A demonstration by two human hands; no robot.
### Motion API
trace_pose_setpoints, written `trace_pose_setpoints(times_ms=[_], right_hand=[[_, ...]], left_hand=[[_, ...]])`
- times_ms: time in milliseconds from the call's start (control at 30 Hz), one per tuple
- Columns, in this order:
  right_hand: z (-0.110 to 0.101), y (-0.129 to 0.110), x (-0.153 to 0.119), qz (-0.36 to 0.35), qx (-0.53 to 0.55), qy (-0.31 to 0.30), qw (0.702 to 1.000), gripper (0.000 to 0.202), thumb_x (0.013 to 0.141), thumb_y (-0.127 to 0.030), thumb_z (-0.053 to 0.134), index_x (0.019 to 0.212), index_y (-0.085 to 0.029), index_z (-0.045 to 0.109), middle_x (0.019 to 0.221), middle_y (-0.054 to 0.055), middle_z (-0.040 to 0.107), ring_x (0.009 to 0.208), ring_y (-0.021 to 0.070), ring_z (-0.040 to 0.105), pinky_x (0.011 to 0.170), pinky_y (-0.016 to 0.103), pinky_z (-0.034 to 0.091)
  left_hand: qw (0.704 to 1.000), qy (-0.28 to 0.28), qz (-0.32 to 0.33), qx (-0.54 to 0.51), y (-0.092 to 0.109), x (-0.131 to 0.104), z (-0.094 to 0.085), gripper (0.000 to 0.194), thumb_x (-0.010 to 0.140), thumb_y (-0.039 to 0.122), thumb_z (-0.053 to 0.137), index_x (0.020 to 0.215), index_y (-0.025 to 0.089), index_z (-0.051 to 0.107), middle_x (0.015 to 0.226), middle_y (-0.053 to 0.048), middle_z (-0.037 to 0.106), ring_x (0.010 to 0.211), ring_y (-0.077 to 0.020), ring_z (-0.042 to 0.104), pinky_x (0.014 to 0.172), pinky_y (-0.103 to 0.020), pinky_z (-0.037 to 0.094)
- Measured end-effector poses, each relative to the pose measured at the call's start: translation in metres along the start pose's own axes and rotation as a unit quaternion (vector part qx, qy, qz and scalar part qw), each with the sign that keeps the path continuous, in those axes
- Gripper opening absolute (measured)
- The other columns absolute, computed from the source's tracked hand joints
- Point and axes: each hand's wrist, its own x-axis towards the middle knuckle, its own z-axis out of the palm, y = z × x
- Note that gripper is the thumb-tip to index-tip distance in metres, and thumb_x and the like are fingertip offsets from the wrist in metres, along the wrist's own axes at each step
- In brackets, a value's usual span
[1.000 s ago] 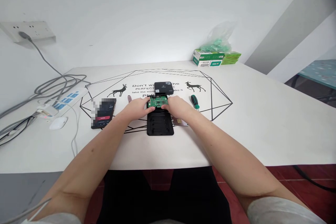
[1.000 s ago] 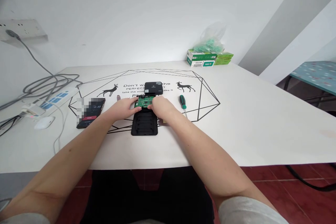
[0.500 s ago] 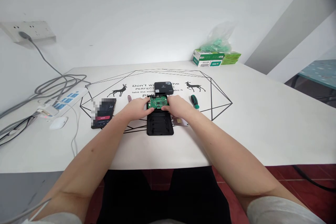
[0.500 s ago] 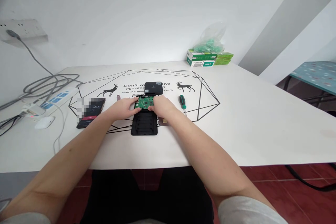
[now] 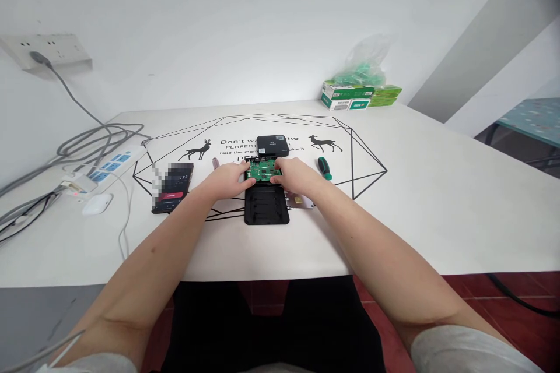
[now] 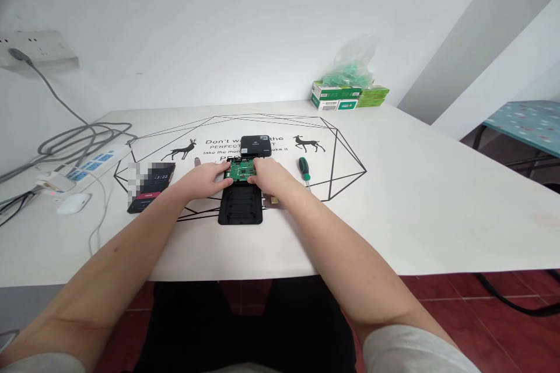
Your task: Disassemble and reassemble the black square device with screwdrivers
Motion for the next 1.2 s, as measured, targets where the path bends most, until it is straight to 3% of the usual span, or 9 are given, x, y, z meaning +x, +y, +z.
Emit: trace_pose_setpoints(times_ms=[233,533,700,833,1100,1200], right_hand=[[-0.005,-0.004,-0.004,-0.012,-0.030,-0.023,0.999,0.018,0.108,-0.028,0.068,0.108,-0.018,0.082,0.087,0.009,0.083,0.077,0.0213,0.080,0.079,0.029,0.056],[-0.009,-0.005,-0.005,-0.020,-0.040,-0.053,0.998,0.027,0.110,-0.031,0.061,0.104,-0.016,0.083,0.091,0.012,0.084,0.073,0.0215,0.079,0.078,0.032,0.056],[-0.007,0.000,-0.001,-0.044,-0.061,-0.049,0.996,0.029,0.108,-0.036,0.063,0.101,-0.017,0.083,0.087,0.011,0.083,0.075,0.0223,0.077,0.073,0.032,0.052],[-0.007,0.001,-0.001,-0.050,-0.070,-0.054,0.995,0.026,0.107,-0.032,0.064,0.098,-0.017,0.083,0.088,0.011,0.083,0.077,0.0218,0.077,0.074,0.031,0.052],[-0.002,0.004,0.004,-0.050,-0.064,-0.032,0.996,0.023,0.107,-0.031,0.064,0.109,-0.016,0.081,0.102,0.013,0.084,0.083,0.0232,0.078,0.076,0.033,0.053],[0.002,0.008,0.008,-0.057,-0.062,-0.009,0.996,0.023,0.107,-0.029,0.064,0.120,-0.018,0.077,0.119,0.015,0.083,0.100,0.0263,0.079,0.080,0.033,0.053]], left_hand=[[1.000,-0.005,0.000,0.014,0.002,0.000,-0.001,0.056,0.109,0.054,0.049,0.149,0.019,0.067,0.164,-0.019,0.064,0.147,-0.0397,0.064,0.118,-0.050,0.052],[0.999,0.000,0.015,0.049,-0.001,0.000,0.000,0.069,0.109,0.060,0.049,0.162,0.018,0.061,0.173,-0.019,0.054,0.156,-0.0403,0.056,0.128,-0.054,0.044],[0.998,0.009,0.024,0.058,-0.003,-0.001,0.003,0.072,0.107,0.063,0.052,0.162,0.019,0.062,0.170,-0.018,0.057,0.161,-0.0431,0.048,0.131,-0.059,0.040],[0.997,0.001,0.024,0.068,-0.004,0.002,0.006,0.076,0.109,0.064,0.048,0.167,0.015,0.056,0.174,-0.019,0.051,0.165,-0.0408,0.041,0.134,-0.055,0.035],[0.996,-0.009,0.000,0.085,0.003,0.002,0.005,0.073,0.113,0.058,0.044,0.170,0.013,0.050,0.176,-0.021,0.049,0.165,-0.0394,0.041,0.132,-0.056,0.037],[0.997,-0.004,-0.016,0.079,0.004,0.001,0.005,0.074,0.114,0.057,0.041,0.172,0.013,0.046,0.180,-0.022,0.041,0.167,-0.0390,0.039,0.133,-0.060,0.033]])
